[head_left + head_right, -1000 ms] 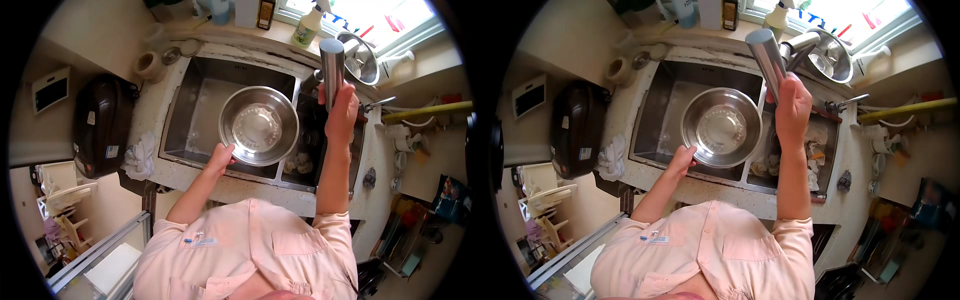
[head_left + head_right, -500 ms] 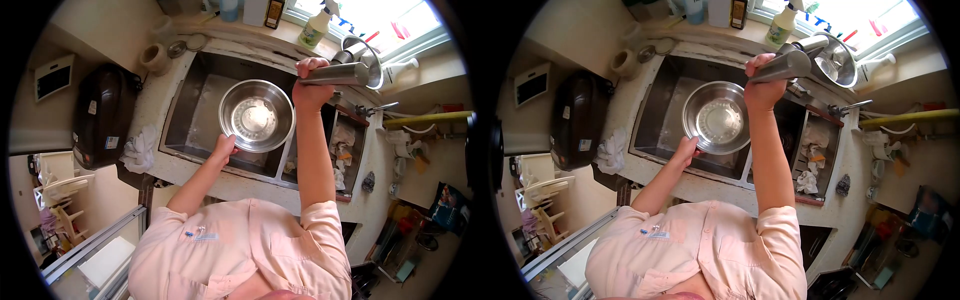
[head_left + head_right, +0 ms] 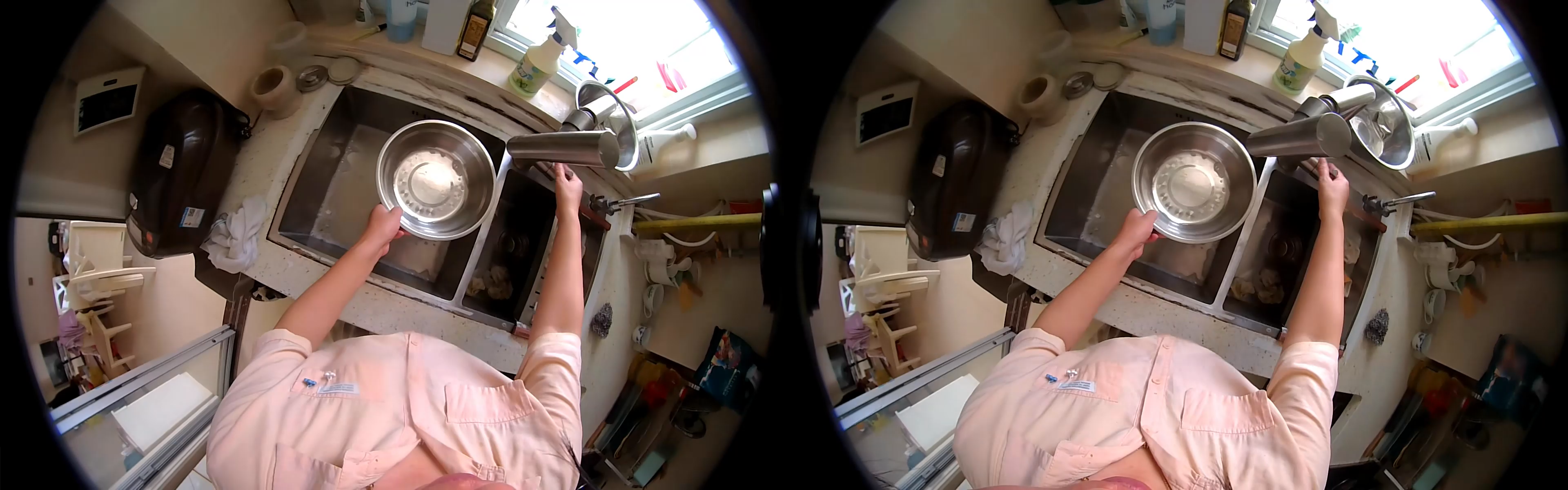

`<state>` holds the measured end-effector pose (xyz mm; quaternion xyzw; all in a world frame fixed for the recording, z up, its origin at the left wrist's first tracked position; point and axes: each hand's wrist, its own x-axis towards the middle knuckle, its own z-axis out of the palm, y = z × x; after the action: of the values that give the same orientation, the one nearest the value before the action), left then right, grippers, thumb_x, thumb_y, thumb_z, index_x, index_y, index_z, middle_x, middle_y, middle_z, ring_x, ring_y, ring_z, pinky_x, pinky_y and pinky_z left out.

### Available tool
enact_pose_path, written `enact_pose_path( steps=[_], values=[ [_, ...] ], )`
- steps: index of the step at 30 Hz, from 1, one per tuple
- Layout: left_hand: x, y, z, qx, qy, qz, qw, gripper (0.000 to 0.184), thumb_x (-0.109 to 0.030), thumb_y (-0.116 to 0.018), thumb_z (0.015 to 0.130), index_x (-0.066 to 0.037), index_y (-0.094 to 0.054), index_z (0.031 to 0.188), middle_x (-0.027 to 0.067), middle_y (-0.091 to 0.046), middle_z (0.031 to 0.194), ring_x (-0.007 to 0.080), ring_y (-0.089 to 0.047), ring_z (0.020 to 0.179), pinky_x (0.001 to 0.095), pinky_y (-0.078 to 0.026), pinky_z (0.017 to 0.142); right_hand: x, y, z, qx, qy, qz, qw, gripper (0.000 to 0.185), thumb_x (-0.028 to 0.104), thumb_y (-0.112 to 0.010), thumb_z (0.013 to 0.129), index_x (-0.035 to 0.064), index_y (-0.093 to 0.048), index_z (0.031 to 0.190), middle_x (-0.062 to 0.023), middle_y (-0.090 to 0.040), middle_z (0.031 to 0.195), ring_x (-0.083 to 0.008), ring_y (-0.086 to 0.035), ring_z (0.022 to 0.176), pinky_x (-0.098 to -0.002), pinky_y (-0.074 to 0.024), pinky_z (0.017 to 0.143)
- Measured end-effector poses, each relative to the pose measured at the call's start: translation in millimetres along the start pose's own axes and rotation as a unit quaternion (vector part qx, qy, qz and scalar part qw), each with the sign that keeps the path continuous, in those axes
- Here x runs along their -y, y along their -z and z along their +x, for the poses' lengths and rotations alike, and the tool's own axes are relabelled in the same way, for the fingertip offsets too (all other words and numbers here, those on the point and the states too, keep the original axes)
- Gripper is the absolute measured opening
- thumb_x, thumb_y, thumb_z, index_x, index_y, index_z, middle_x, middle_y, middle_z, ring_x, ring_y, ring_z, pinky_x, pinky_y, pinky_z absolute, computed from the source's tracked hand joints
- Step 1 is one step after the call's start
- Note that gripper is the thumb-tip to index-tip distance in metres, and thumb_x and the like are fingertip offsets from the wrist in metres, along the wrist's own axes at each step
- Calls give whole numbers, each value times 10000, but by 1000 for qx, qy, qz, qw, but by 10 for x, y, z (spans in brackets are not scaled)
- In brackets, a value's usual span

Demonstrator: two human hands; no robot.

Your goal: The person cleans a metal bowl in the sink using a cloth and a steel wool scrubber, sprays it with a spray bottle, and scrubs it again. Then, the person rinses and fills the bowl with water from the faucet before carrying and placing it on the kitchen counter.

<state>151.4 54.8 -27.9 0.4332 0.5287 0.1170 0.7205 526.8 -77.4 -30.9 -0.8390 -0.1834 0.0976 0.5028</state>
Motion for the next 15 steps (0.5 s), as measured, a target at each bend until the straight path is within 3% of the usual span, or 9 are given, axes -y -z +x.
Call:
enact_pose_path(
  steps=[3, 6, 15],
  values=[
    [11, -24, 55, -13, 4, 16, 1000, 210, -140, -423, 815, -3, -577, 852, 70, -613, 694, 122, -566, 514, 199, -376, 411, -92, -73, 100, -24, -21, -39, 999, 355, 274, -565, 777, -26, -624, 959, -165, -648, 875, -235, -611, 826, -314, -444, 753],
    [62, -36, 106, -16, 1, 18, 1000, 203, -149, -438, 822, 7, -566, 839, 83, -598, 691, 141, -551, 509, 238, -406, 442, -80, -82, 72, -32, -26, -29, 999, 281, 269, -514, 831, 12, -623, 864, 1, -540, 702, -90, -457, 609, -244, -397, 549],
    [90, -38, 114, 3, 4, 18, 1000, 201, -129, -427, 802, -18, -583, 864, 62, -622, 707, 120, -580, 525, 202, -386, 415, -197, -23, 60, 9, 2, 41, 999, 225, 243, -507, 831, 34, -578, 788, -12, -538, 719, -102, -465, 648, -267, -410, 596]
  ],
)
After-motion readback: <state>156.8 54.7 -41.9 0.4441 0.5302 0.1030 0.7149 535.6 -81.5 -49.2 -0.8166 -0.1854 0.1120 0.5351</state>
